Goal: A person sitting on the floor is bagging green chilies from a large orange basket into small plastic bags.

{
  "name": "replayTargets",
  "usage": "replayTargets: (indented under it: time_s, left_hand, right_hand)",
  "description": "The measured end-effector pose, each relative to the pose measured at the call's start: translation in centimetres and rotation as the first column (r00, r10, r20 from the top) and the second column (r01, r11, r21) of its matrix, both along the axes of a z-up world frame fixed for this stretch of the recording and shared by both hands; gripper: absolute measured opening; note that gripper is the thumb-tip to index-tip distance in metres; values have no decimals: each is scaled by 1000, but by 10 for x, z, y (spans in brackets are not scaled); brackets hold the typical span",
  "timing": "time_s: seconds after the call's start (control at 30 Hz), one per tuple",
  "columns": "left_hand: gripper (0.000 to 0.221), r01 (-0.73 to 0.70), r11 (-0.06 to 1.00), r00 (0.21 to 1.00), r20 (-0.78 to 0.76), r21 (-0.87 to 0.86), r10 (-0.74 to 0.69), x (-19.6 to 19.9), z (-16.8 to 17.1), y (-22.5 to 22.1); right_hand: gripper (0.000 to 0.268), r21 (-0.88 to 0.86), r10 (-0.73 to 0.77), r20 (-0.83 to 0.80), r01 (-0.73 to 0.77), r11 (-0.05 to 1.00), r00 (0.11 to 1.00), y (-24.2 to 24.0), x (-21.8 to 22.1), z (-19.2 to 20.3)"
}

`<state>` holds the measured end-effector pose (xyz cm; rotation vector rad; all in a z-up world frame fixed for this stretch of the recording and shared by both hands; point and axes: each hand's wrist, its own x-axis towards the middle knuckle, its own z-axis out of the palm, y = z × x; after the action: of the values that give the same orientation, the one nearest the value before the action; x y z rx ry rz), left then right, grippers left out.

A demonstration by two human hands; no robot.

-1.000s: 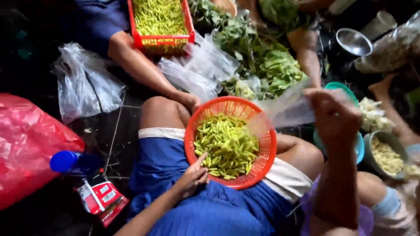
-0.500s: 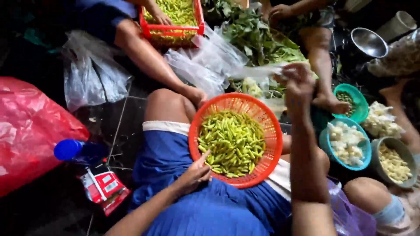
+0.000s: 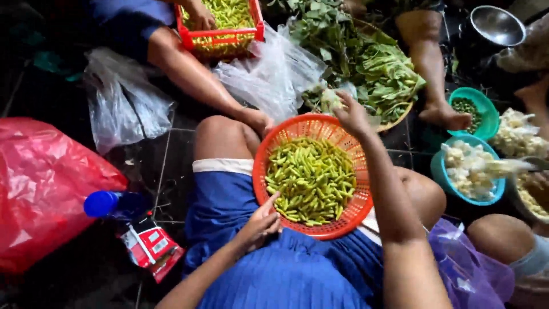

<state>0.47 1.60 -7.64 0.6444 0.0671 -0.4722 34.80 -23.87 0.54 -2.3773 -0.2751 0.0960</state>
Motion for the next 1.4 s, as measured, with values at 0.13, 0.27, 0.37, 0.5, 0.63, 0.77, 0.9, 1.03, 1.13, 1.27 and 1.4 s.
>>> replayTargets:
  time_s: [0.13, 0.27, 0.37, 0.5, 0.63, 0.77, 0.9, 1.03, 1.13, 1.27, 1.4]
  left_hand:
    - [74, -52, 999, 997, 53, 8, 51, 1, -19, -6]
    - [74, -40, 999, 996, 78, 20, 38, 0, -9, -6]
    - [70, 76, 997, 997, 27, 28, -76, 3, 16, -1]
    - [64, 135, 986, 989, 40, 95, -139, 3, 21, 0]
    - [58, 162, 970, 980, 88, 183, -180, 5, 30, -3]
    - [55, 227, 954, 973, 4, 195, -232, 8, 13, -5]
    - [48, 239, 944, 969, 9, 227, -247, 3, 14, -3]
    - [45, 306, 918, 950, -15, 252, -313, 0, 27, 0]
    - [46, 383, 907, 923, -31, 173, -384, 3, 42, 9]
    - [37, 377, 926, 926, -14, -3, -377, 0, 52, 9]
    - [39, 442, 897, 897, 7, 0, -442, 7, 57, 7]
  right_hand:
    - [55, -370, 41, 222, 45, 928, 974, -77, -46, -1]
    - [58, -327, -70, 148, 116, 938, 986, -166, -122, -49]
    - [51, 403, -131, -307, 254, 879, 942, -203, -161, -118]
    - [75, 70, -297, -131, 308, 949, 946, -88, -254, -41]
    - [78, 22, -326, -97, 330, 944, 940, -77, -256, -33]
    - [75, 193, -103, -81, 117, 974, 991, -119, -218, -52]
    - [80, 279, 170, -148, -124, 952, 974, -157, -195, -73]
    - [77, 345, 255, -318, -139, 928, 913, -155, -194, -40]
    - [81, 333, 308, -301, -203, 921, 903, -151, -191, -29]
    - [88, 395, 322, -375, -164, 904, 869, -157, -201, -15]
    - [96, 286, 331, -477, -213, 934, 814, -162, -180, -20]
